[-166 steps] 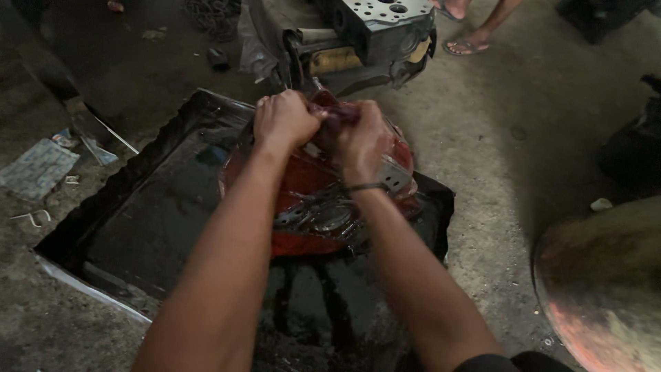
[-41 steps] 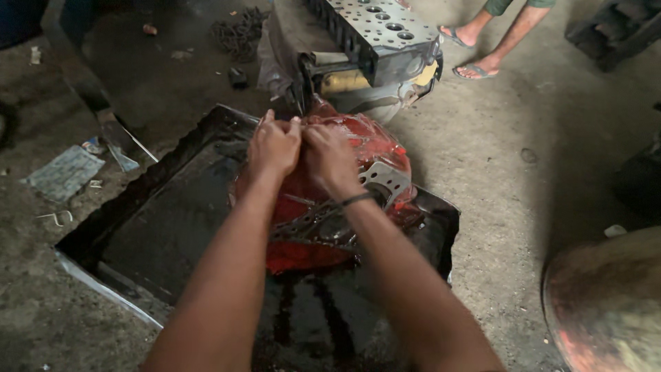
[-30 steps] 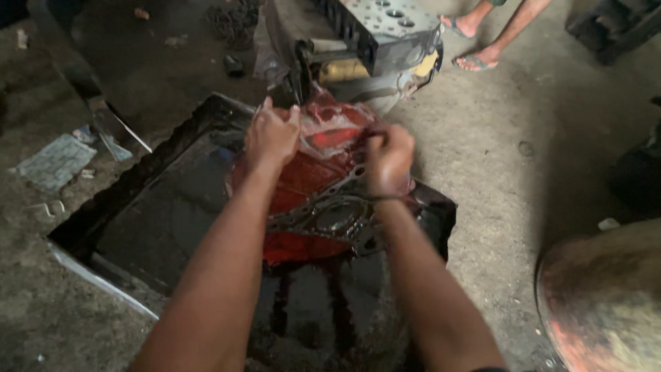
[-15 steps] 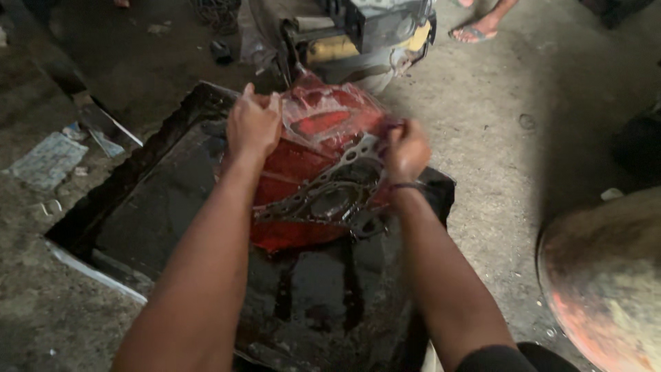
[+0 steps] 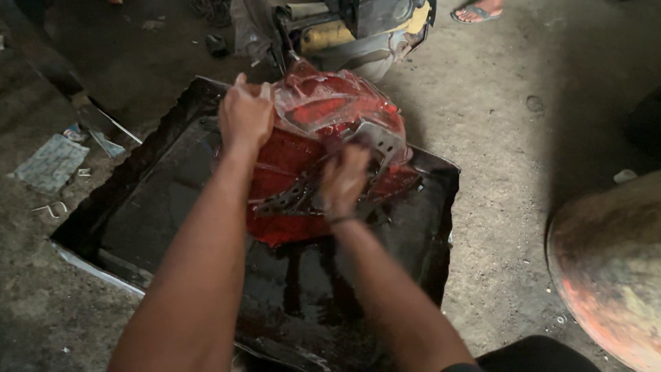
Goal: The person scrubs a red engine part with a brush and liquid in a metal tray, then rinses it with water from a hose. The part is turned over to clean different sides.
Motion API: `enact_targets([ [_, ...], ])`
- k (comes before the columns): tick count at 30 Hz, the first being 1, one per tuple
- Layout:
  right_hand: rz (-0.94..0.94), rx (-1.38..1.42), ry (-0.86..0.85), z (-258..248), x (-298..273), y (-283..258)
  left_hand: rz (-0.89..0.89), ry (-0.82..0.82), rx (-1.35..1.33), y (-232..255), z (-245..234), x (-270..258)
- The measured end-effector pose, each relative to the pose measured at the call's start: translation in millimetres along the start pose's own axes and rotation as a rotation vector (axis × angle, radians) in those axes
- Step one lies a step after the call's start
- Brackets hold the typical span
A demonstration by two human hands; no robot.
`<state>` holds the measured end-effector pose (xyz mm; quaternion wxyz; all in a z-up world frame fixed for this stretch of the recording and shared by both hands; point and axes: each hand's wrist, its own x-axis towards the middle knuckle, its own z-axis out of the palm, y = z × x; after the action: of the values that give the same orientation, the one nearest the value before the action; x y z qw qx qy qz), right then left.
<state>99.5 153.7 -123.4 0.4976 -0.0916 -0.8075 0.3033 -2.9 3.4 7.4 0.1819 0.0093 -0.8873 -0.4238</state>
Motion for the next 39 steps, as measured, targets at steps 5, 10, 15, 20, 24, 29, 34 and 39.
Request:
enact_targets([
  [5, -0.111, 0.13, -0.431, -12, -63, -31, 0.062, 0.014, 0.013, 4, 0, 0],
  [10, -0.162, -0.144, -0.21, 12, 9, -9, 0.049, 0.035, -0.008, 5, -1, -3],
  [15, -0.128, 0.152, -0.068, -1, 33, -16, 0.022, 0.021, -0.045, 9, -4, -2],
  [20, 0.151, 0.545, -0.179, -4, -19, -32, 0.092, 0.046, -0.014, 4, 1, -1],
  [24, -0.322, 0.114, -0.319, -16, -14, -9, 0.056, 0.022, -0.014, 3, 1, 0],
  [29, 0.792, 1.405, -0.196, 13, 4, 34, 0.069, -0.01, -0.033, 3, -3, -1],
  [34, -0.075, 0.092, -0.258, -10, -22, -24, 0.068, 0.012, -0.02, 7, -4, -1],
  [39, -0.033, 0.184, -0.509, -29, -20, -42, 0.063, 0.011, -0.05, 7, -7, -4],
])
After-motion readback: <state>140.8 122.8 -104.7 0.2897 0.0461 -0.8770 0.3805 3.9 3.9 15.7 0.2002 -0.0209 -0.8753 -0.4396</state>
